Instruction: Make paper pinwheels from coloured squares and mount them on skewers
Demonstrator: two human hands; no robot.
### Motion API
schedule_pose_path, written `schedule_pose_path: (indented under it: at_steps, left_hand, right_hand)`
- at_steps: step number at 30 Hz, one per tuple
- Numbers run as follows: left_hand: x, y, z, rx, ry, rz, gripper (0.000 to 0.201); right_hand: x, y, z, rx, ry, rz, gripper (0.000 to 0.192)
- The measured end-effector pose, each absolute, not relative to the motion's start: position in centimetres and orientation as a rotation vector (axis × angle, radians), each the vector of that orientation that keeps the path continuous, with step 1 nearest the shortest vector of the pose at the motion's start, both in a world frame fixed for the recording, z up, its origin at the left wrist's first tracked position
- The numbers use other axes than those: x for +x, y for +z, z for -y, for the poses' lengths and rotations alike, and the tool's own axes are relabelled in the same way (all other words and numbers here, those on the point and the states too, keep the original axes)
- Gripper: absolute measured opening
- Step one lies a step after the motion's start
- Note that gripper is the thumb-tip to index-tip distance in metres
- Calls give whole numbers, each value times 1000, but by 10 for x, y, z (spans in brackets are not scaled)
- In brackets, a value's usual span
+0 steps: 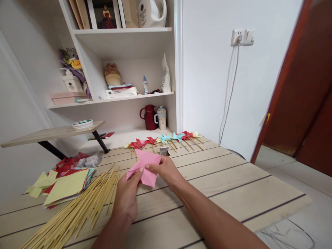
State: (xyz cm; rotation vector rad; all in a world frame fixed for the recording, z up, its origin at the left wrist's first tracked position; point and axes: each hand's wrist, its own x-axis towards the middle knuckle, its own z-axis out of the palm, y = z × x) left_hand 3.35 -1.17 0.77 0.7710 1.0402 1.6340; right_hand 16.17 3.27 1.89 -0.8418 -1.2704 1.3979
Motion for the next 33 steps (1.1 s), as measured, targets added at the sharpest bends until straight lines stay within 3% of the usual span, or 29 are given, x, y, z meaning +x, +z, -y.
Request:
schedule_pose_path:
  at_steps: [16, 24, 33]
  left_hand:
    - [33, 8, 10, 783, 1659, -1166, 25]
    - [34, 9, 12, 906, 1665, -1285, 24]
    - [31, 3, 4, 940, 1707, -1107, 43]
  right_hand:
    - [161, 19, -33, -798, 1432, 1313, 35]
    - [161, 21, -31, -840, 1424, 1303, 30]
    - [155, 12, -38, -747, 1392, 1088, 33]
